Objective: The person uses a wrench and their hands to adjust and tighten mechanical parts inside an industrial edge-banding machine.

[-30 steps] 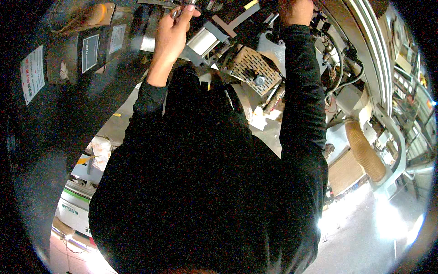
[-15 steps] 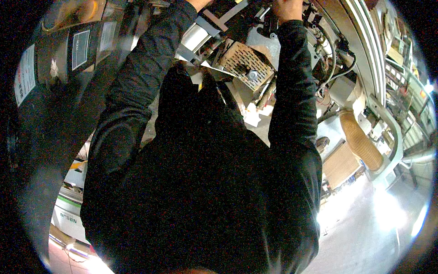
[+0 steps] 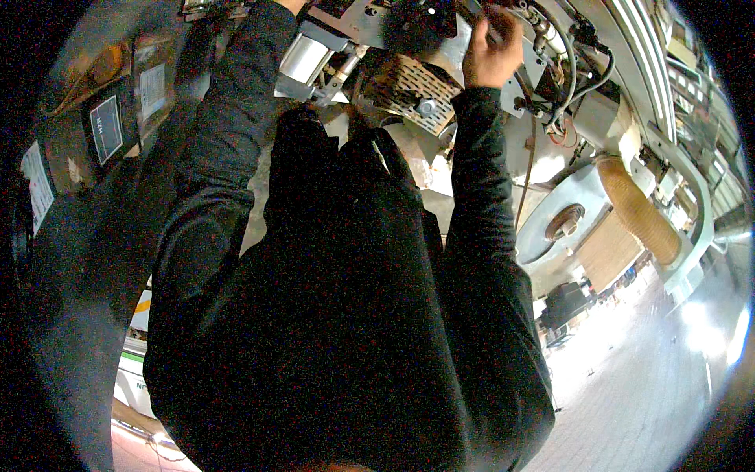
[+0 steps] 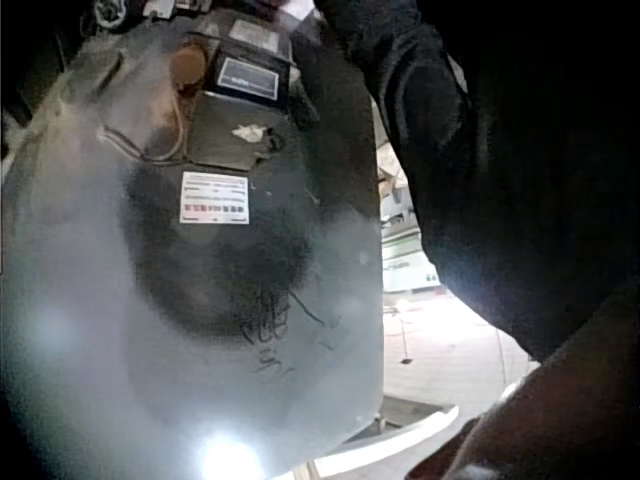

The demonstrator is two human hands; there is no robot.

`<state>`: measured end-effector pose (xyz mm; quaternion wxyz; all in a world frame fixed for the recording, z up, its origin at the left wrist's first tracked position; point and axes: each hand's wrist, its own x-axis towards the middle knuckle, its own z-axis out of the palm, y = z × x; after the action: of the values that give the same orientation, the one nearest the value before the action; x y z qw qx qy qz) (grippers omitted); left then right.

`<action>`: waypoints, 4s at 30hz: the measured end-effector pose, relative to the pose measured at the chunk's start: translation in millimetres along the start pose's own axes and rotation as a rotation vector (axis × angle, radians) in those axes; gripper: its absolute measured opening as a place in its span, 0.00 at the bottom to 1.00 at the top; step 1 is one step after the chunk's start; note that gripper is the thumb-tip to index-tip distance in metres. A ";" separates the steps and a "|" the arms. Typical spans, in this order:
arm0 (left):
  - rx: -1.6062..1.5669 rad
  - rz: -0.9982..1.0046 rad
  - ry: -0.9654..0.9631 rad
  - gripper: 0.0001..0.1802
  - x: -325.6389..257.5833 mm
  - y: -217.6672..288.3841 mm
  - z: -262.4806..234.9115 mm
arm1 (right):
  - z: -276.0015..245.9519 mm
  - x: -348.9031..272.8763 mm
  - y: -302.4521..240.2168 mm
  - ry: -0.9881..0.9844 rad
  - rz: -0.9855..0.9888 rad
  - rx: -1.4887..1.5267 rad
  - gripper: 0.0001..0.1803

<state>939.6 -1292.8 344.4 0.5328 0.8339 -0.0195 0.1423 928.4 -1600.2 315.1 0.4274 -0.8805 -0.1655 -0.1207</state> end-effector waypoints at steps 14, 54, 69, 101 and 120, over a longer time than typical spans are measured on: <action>-0.045 -0.085 -0.181 0.20 4.7 -4.5 -16.6 | -45.8 -18.5 126.8 -0.222 -0.113 -0.984 0.28; -0.296 -0.597 -0.130 0.20 -185.7 21.5 -69.9 | 2.2 -21.8 -30.5 0.092 -0.232 -0.523 0.20; -0.466 -0.680 -0.044 0.18 -229.4 29.1 -64.7 | 82.5 112.1 -30.4 -0.244 -0.295 -0.111 0.16; -0.500 -0.764 0.087 0.19 -240.9 28.5 -85.2 | 91.5 96.2 -59.7 -0.231 -0.102 -0.069 0.09; -0.417 -0.770 0.040 0.18 -225.2 31.1 -80.8 | 88.9 105.6 -44.3 -0.303 -0.191 -0.134 0.14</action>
<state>700.4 -1260.7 345.4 0.7041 0.6521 0.2751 -0.0576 1013.9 -1484.2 330.3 0.3245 -0.8954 -0.3025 -0.0374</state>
